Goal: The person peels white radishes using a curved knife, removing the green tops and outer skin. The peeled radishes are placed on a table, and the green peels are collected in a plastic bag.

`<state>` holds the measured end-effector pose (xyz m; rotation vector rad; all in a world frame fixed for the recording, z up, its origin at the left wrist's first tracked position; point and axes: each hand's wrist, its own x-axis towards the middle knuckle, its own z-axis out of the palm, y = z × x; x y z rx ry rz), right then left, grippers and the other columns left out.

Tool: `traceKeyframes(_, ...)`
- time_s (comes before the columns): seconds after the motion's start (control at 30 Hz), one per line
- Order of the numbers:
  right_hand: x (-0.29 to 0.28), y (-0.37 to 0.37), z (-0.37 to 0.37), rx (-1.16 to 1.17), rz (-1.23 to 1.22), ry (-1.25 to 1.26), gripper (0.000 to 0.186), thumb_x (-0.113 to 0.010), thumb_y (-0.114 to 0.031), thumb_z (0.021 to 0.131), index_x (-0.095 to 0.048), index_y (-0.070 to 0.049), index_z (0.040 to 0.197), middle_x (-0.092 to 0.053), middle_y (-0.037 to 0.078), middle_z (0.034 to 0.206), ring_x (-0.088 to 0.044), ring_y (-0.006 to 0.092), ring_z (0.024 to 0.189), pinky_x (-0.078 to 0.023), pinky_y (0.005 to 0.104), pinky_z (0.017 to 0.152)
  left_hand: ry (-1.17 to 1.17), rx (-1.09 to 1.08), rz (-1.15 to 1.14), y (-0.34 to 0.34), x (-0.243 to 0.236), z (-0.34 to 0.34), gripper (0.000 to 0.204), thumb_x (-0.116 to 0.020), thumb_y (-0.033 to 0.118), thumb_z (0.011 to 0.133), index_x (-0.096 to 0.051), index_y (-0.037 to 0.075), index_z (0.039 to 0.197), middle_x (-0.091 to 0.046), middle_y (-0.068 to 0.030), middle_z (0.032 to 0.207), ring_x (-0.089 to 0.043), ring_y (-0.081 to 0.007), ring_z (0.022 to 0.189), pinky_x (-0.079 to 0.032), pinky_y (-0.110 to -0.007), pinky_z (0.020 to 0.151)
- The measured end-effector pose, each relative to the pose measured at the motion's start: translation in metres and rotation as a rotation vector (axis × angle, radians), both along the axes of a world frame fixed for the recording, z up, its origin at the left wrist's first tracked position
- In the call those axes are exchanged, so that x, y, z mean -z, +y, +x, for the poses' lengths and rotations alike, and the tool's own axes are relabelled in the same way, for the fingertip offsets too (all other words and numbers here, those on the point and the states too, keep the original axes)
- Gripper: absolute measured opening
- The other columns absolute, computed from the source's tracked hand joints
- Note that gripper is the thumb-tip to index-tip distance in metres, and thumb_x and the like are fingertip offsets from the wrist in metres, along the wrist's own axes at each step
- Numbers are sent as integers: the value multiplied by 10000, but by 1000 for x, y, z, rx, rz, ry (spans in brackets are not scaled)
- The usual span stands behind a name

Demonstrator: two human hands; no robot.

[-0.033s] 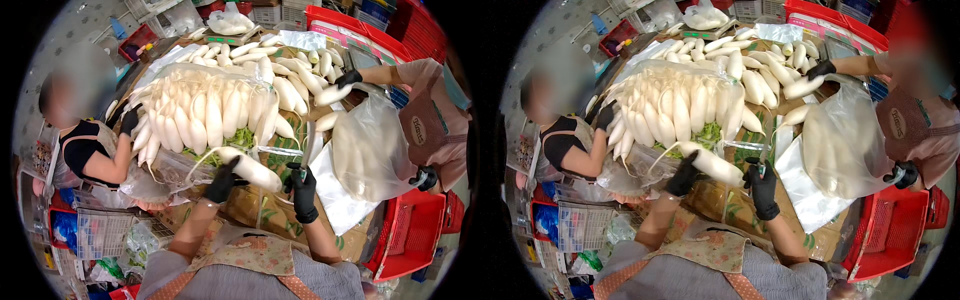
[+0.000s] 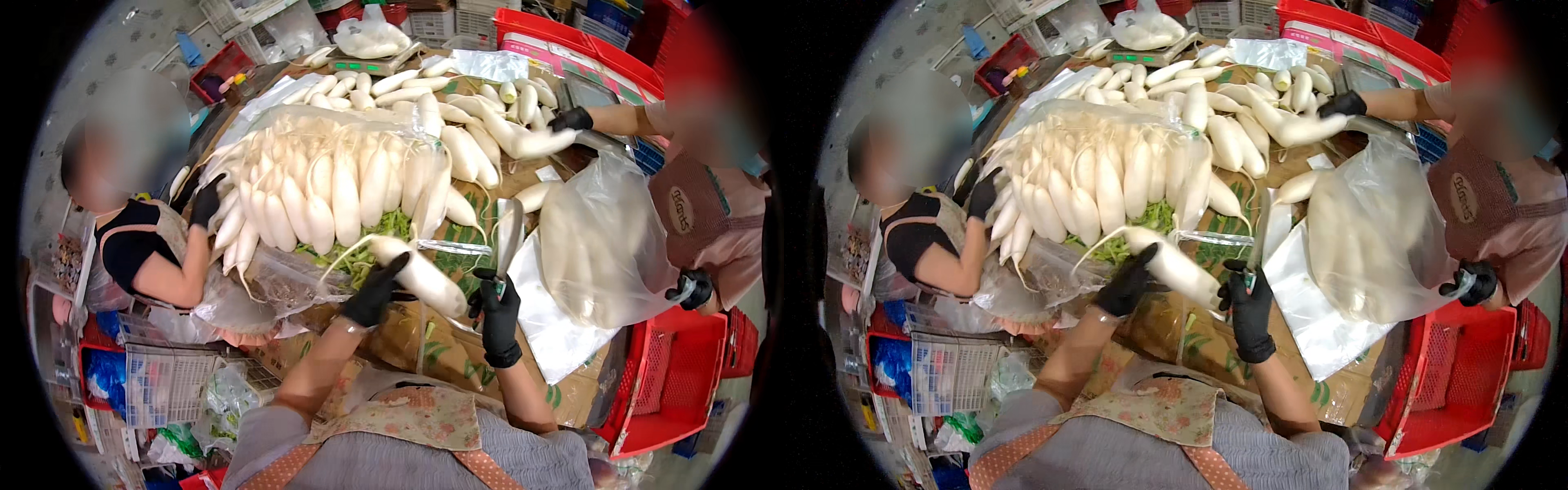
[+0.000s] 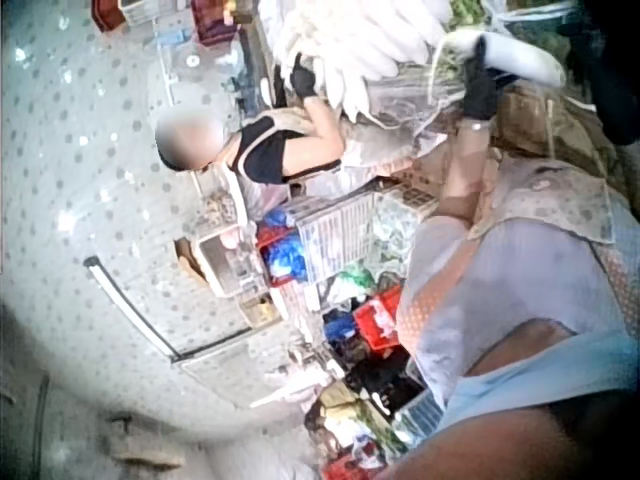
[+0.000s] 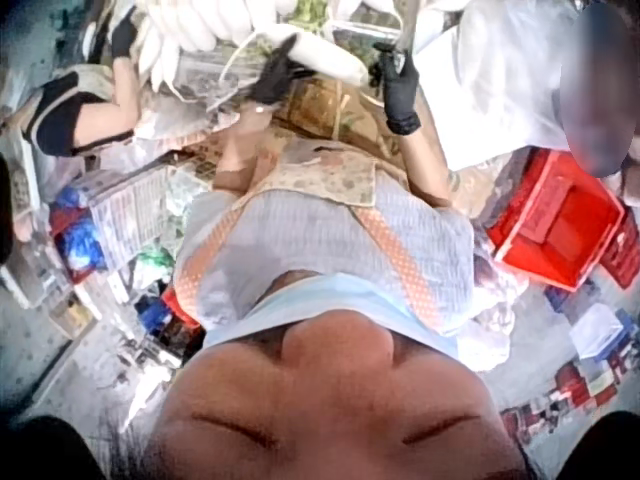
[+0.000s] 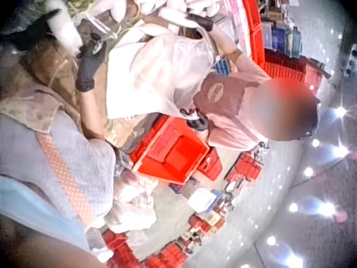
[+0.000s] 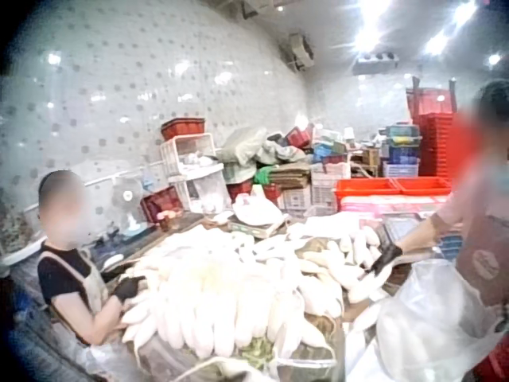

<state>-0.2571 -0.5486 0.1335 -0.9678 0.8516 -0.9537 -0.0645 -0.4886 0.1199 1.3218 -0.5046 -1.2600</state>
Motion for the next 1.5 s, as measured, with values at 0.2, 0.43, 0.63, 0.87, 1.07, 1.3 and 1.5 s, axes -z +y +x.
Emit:
traceKeyframes(0.2,17,-13,-37,167,-21,32,174,-470,-122,851,-549,-25,972,-513,36,572,-449,78,428,-351,201,392,-135,-54,-612,-122,-38,-10,284,-525,113,823,-489,38,1094,-554,-73,991,-545,-165,871,-466,-263,745)
traceKeyframes(0.43,39,-15,-43,139,44,48,172,-480,-150,858,-548,-36,967,-504,30,566,-461,79,435,-366,205,395,-1177,-306,-146,-134,77,85,159,-604,114,744,-588,-13,838,-615,-114,740,-582,-210,668,-454,-298,645)
traceKeyframes(0.63,36,-9,-29,57,61,15,168,-485,-127,851,-546,-24,968,-509,33,595,-474,83,464,-383,211,417,-1160,-243,-233,-158,52,45,288,-646,155,726,-558,8,958,-596,-102,876,-563,-207,758,-444,-320,695)
traceKeyframes(0.87,37,-8,-28,44,51,-11,155,-512,-114,837,-548,-33,963,-506,27,610,-477,82,498,-386,219,437,-1703,46,-64,-200,2,24,295,-654,273,658,-570,39,816,-582,-164,803,-567,-314,780,-462,-386,665)
traceKeyframes(1.07,37,-8,-29,40,28,45,172,-489,-115,841,-541,-21,975,-510,40,590,-472,82,451,-381,209,404,-1846,-330,-175,-181,18,40,213,-559,186,718,-573,38,870,-590,-176,849,-564,-323,741,-455,-408,628)
traceKeyframes(1.3,41,-5,-23,12,72,29,187,-499,-155,841,-541,-25,970,-505,35,583,-470,84,450,-375,208,416,-860,-584,-295,-40,57,149,137,-539,74,799,-530,-10,907,-570,-59,798,-532,-168,730,-435,-290,645)
traceKeyframes(1.5,40,1,-10,-63,11,92,180,-489,-132,840,-540,-21,972,-502,31,598,-471,84,471,-376,214,424,-1307,-950,-229,46,9,100,351,-612,18,736,-480,1,1061,-505,-125,1025,-484,-243,946,-376,-335,866)
